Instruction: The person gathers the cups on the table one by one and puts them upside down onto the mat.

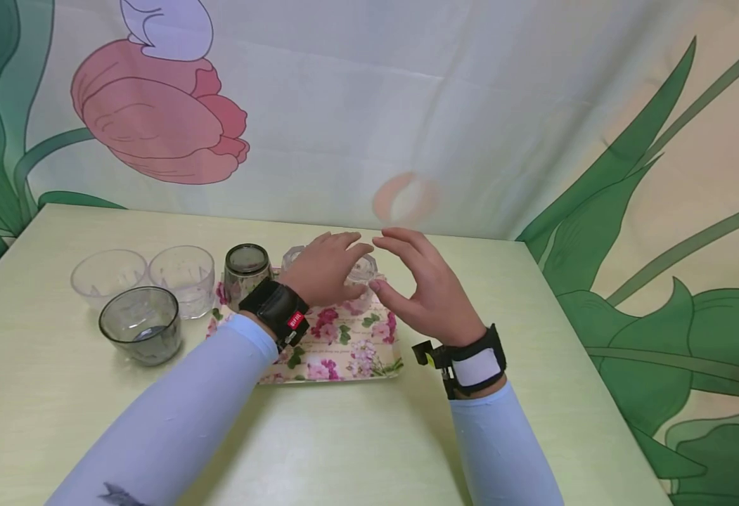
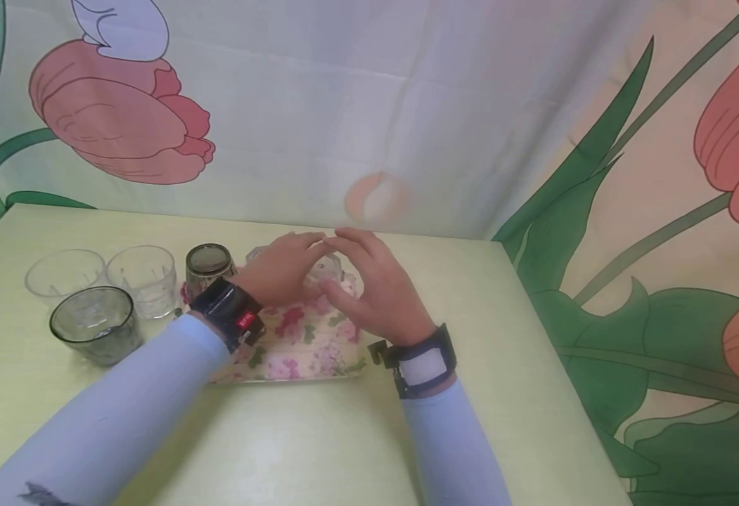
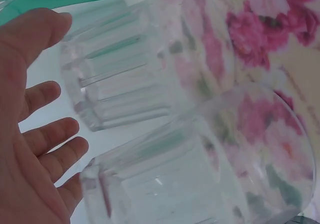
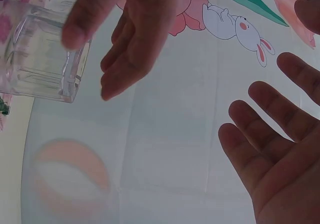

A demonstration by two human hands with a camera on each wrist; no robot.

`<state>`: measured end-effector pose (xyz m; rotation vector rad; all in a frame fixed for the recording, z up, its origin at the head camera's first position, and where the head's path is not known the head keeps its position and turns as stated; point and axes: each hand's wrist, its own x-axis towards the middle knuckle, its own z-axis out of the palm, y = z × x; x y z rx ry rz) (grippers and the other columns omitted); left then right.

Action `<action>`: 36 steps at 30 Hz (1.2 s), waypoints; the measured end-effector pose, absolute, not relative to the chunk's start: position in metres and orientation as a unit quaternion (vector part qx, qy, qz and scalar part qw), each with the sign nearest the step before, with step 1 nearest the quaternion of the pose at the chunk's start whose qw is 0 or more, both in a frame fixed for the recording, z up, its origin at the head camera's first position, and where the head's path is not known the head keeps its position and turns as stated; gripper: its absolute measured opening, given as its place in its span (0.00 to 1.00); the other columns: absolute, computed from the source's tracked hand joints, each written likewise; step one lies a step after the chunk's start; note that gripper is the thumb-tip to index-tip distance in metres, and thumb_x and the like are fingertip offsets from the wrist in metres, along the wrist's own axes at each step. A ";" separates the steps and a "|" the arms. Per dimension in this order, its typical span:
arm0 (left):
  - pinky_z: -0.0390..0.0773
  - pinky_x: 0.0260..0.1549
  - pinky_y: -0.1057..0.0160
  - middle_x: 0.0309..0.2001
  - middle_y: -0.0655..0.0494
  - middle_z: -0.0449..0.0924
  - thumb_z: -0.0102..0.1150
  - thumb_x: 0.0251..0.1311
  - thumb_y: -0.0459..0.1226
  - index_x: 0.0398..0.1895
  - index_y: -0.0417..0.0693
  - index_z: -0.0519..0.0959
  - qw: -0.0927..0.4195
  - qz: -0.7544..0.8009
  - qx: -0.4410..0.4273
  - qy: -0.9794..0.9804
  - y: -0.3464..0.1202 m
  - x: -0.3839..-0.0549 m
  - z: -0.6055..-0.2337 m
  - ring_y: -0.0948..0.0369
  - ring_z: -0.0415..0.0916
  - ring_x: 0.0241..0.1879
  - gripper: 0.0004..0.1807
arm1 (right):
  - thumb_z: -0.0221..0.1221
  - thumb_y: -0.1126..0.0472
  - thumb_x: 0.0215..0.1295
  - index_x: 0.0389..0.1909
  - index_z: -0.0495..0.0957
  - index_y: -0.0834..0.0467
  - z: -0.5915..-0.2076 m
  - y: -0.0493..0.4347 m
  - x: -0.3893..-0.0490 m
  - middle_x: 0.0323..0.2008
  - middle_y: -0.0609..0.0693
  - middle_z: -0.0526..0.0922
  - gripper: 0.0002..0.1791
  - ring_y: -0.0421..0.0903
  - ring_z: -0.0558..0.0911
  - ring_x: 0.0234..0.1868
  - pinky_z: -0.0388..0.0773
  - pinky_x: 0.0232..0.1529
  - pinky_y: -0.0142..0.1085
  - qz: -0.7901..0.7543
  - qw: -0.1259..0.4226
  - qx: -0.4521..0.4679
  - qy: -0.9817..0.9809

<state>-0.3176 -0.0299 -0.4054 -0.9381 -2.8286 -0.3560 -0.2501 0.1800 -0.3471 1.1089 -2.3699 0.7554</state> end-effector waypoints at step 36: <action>0.69 0.68 0.51 0.66 0.51 0.74 0.61 0.63 0.52 0.69 0.48 0.71 0.192 -0.295 -0.318 -0.880 -0.070 -0.260 -0.370 0.54 0.69 0.68 0.33 | 0.63 0.51 0.65 0.68 0.70 0.57 -0.351 0.178 -0.254 0.66 0.54 0.72 0.32 0.49 0.70 0.69 0.70 0.69 0.47 0.261 0.217 0.399 -0.852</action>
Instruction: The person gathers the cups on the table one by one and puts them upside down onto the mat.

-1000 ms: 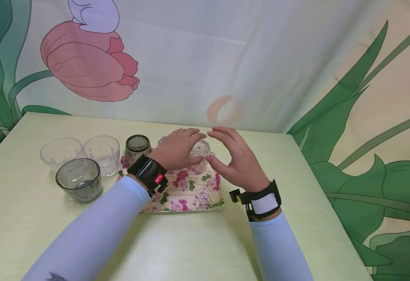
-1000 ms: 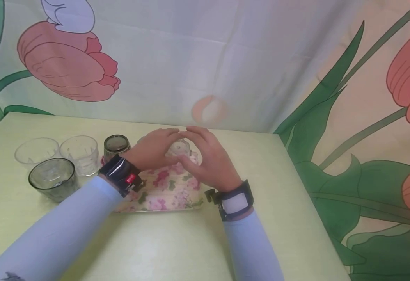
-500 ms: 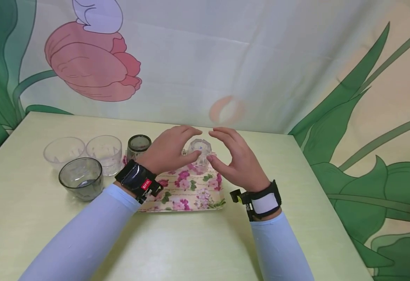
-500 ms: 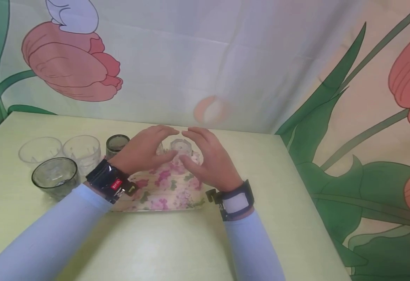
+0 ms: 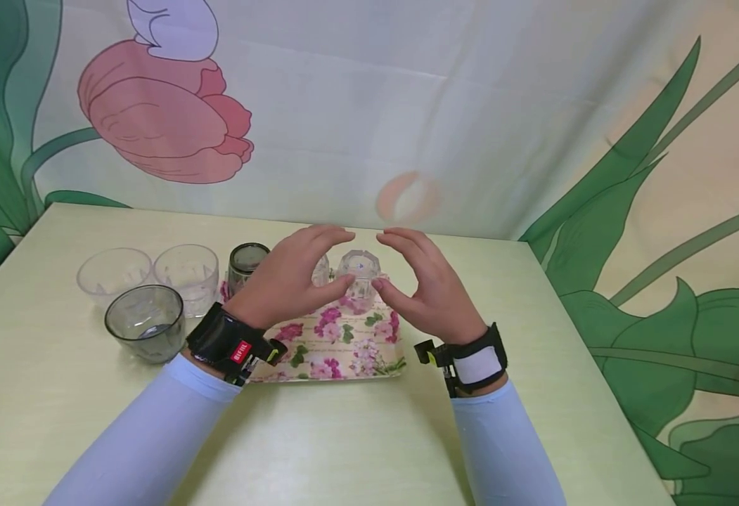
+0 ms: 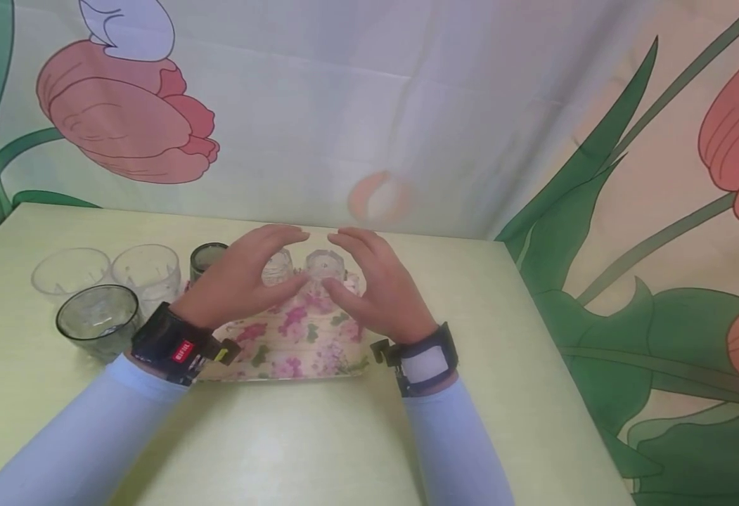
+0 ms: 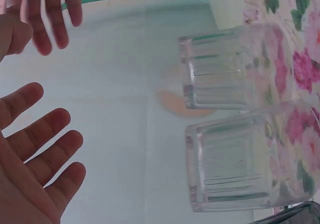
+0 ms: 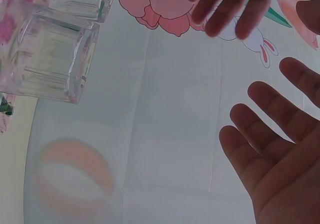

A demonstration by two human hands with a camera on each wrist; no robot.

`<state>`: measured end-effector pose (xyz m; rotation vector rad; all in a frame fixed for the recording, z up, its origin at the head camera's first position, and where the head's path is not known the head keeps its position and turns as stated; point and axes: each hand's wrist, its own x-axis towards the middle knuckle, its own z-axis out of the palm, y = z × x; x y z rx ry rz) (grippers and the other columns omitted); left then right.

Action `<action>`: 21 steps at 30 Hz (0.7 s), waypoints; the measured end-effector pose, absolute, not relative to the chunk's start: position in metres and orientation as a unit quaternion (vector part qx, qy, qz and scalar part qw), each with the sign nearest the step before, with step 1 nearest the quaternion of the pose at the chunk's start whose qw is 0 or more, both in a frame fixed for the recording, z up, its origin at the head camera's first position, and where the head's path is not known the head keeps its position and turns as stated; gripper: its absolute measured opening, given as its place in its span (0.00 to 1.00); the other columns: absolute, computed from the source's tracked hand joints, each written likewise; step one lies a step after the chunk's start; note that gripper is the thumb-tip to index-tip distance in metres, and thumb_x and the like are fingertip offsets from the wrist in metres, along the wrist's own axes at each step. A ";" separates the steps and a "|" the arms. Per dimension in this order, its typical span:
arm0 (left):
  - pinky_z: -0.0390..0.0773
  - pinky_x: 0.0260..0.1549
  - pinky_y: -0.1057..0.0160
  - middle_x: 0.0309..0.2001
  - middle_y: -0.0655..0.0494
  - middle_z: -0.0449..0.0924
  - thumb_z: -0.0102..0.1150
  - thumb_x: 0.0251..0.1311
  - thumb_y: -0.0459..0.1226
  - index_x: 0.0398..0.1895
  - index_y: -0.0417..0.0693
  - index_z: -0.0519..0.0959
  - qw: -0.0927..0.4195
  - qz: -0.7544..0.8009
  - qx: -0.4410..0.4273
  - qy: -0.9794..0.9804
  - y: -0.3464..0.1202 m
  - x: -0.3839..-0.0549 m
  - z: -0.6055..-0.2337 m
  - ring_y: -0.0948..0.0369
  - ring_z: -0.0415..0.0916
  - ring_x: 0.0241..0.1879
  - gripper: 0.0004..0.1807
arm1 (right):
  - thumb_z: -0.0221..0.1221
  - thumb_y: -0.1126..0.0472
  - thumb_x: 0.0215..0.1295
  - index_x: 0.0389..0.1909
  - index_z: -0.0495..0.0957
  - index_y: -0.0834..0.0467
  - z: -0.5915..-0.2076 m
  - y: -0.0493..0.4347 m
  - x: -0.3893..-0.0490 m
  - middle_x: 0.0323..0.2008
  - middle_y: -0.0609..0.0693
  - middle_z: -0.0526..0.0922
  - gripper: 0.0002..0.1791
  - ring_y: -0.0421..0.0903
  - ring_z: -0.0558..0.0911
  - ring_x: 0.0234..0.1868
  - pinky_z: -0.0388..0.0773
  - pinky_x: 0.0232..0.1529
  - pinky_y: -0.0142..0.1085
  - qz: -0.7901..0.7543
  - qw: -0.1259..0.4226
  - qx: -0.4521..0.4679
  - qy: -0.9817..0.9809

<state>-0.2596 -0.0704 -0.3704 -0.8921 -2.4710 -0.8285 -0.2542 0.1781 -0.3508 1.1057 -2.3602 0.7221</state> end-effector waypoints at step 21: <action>0.71 0.66 0.49 0.68 0.51 0.71 0.65 0.62 0.50 0.70 0.49 0.70 0.243 -0.348 -0.323 -0.846 -0.083 -0.226 -0.353 0.55 0.67 0.69 0.35 | 0.65 0.53 0.64 0.69 0.69 0.57 -0.346 0.177 -0.248 0.66 0.54 0.72 0.33 0.50 0.70 0.68 0.70 0.69 0.48 0.264 0.224 0.415 -0.841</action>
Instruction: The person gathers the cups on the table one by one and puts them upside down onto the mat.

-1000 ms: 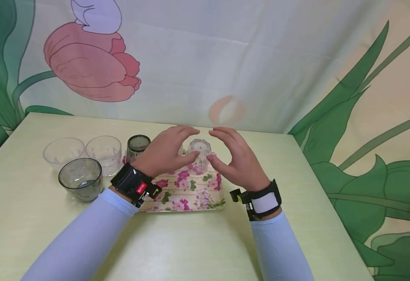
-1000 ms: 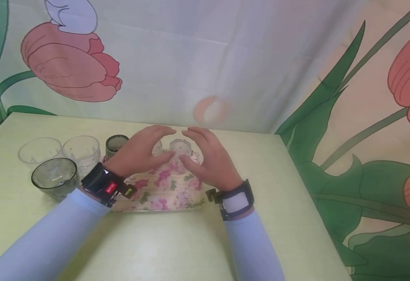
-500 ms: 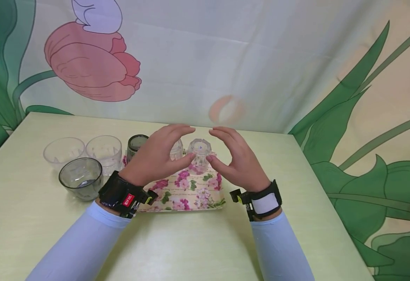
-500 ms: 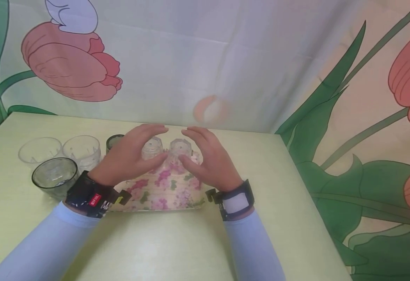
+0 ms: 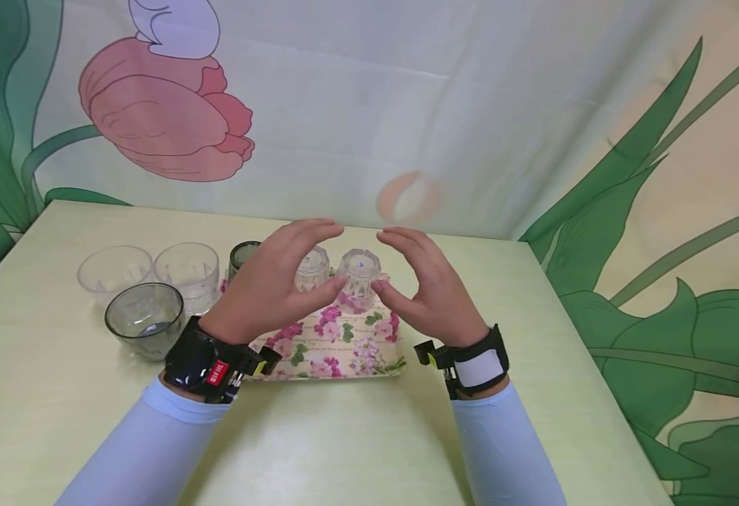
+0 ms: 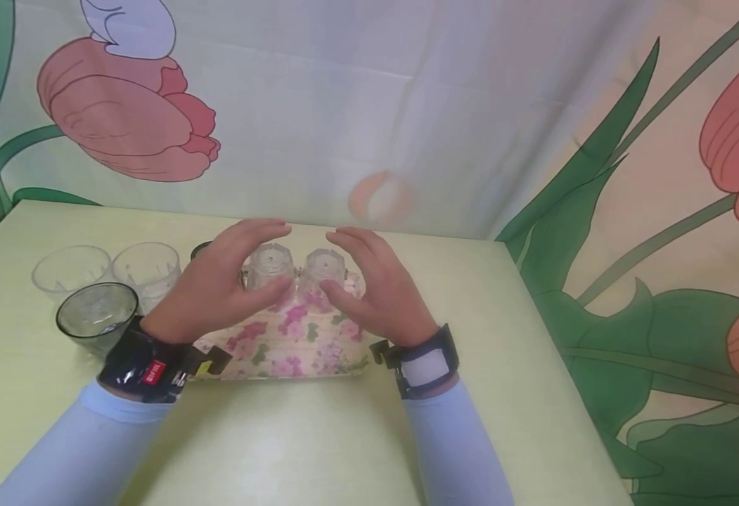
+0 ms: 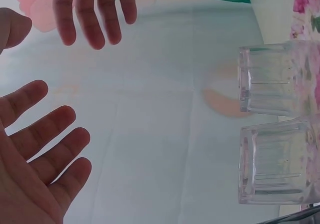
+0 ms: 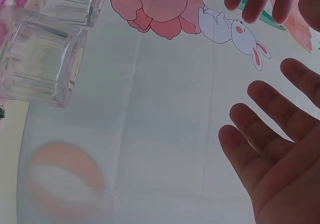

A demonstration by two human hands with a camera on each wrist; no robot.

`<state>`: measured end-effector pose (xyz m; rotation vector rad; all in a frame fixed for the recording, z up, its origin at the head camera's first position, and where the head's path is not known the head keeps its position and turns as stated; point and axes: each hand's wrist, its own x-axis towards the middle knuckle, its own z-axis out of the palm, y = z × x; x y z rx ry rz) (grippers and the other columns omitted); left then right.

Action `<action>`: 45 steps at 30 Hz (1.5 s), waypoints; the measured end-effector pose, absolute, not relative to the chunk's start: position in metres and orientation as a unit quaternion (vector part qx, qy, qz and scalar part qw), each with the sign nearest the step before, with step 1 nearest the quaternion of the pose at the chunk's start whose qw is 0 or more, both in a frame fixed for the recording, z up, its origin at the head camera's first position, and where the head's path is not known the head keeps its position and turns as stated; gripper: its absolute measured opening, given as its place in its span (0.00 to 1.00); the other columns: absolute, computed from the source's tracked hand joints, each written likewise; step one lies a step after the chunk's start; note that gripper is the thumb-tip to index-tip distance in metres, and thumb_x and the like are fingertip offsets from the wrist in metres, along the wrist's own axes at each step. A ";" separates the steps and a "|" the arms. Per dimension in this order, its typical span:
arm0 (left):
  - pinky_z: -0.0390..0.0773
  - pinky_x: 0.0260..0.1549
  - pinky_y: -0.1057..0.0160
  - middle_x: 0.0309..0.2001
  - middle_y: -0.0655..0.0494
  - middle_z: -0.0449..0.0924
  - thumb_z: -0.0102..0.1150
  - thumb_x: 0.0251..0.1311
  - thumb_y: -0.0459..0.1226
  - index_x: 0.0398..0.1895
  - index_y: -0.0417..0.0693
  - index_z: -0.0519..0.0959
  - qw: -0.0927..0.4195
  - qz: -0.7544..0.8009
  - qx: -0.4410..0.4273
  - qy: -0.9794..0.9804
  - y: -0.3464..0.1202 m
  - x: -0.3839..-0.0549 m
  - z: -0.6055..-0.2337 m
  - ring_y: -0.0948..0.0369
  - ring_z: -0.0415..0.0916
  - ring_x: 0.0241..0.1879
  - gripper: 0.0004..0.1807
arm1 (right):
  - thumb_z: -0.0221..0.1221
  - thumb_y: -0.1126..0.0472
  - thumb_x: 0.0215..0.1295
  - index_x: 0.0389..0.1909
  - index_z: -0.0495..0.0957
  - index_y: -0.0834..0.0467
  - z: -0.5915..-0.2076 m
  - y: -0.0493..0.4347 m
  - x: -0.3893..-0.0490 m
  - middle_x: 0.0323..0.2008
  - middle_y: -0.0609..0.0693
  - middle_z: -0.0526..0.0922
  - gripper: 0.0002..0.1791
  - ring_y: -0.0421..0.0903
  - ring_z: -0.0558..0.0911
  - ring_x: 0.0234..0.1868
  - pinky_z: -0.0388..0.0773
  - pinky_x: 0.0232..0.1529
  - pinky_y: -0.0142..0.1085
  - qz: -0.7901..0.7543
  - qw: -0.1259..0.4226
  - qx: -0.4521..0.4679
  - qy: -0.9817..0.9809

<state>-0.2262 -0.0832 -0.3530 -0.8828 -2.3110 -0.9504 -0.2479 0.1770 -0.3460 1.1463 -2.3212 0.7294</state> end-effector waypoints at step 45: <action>0.71 0.65 0.45 0.68 0.48 0.71 0.70 0.55 0.46 0.69 0.46 0.71 0.255 -0.353 -0.340 -0.834 -0.099 -0.211 -0.352 0.51 0.67 0.69 0.37 | 0.66 0.52 0.61 0.70 0.66 0.58 -0.346 0.171 -0.243 0.66 0.55 0.72 0.37 0.50 0.70 0.69 0.69 0.70 0.47 0.274 0.205 0.442 -0.829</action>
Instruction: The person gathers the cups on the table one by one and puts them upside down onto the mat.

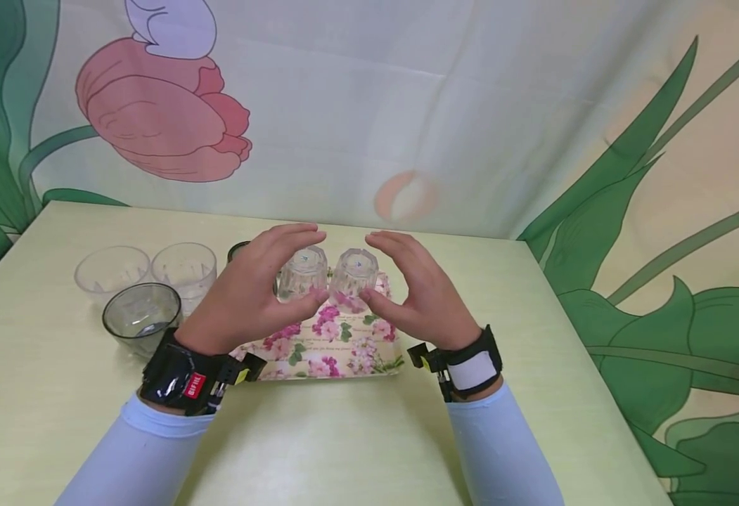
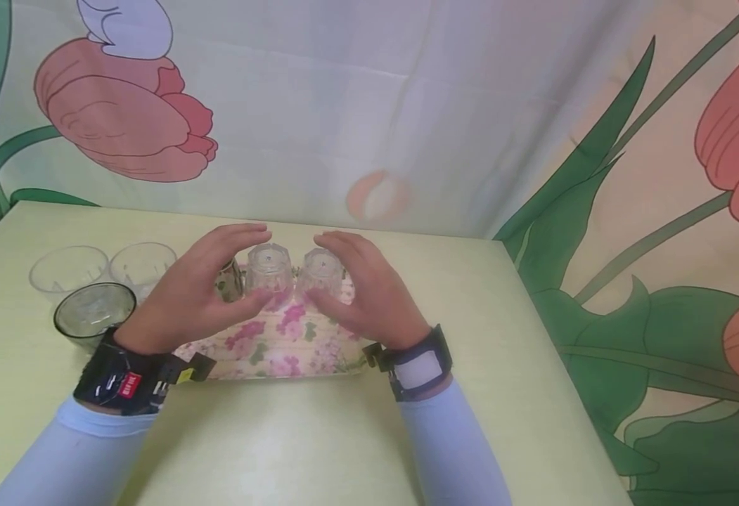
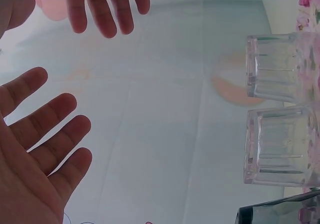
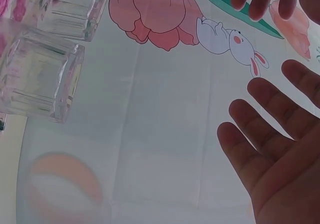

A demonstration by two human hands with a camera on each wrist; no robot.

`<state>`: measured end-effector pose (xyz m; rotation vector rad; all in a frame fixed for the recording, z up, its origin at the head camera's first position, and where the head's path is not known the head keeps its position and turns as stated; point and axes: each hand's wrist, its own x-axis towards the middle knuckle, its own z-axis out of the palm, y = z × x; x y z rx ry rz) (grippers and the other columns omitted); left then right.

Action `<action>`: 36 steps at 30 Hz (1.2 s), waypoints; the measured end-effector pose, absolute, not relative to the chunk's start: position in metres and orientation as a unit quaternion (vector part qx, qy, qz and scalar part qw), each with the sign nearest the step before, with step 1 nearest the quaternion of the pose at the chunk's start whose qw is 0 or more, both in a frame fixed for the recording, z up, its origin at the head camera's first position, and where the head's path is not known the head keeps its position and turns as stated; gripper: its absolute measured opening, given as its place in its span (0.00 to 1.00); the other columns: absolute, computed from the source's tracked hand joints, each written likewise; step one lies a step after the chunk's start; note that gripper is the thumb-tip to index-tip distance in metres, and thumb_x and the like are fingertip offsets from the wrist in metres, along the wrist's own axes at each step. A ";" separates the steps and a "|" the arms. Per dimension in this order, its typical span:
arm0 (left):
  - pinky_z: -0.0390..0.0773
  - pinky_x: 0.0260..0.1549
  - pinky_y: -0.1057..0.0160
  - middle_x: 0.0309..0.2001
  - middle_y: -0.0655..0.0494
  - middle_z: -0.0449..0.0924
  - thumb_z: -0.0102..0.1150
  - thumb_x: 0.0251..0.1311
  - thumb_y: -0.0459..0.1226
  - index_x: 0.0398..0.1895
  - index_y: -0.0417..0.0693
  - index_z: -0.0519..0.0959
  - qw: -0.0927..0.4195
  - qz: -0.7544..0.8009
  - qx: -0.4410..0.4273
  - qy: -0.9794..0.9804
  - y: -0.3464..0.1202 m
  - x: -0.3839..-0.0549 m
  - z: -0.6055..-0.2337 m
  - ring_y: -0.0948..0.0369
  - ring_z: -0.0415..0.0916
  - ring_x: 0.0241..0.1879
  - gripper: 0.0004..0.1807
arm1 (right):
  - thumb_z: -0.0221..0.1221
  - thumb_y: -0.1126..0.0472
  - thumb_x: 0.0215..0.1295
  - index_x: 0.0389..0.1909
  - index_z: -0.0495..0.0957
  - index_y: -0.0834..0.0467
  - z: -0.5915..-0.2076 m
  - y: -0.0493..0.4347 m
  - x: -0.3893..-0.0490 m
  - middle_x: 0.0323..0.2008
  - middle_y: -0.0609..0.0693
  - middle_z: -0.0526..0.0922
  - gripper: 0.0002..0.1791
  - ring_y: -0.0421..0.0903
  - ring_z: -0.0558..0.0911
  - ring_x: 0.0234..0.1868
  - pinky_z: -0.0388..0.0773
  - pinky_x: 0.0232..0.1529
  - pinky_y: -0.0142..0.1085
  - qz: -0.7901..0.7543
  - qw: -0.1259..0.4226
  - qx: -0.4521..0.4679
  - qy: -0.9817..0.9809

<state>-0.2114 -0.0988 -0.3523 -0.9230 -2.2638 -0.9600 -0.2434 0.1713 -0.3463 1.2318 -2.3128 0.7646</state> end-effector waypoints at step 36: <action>0.74 0.62 0.46 0.62 0.46 0.78 0.68 0.54 0.49 0.64 0.43 0.76 0.303 -0.270 -0.345 -0.847 -0.095 -0.212 -0.346 0.49 0.74 0.63 0.35 | 0.66 0.54 0.62 0.70 0.67 0.57 -0.344 0.173 -0.244 0.66 0.55 0.72 0.36 0.51 0.70 0.69 0.69 0.69 0.46 0.278 0.213 0.443 -0.825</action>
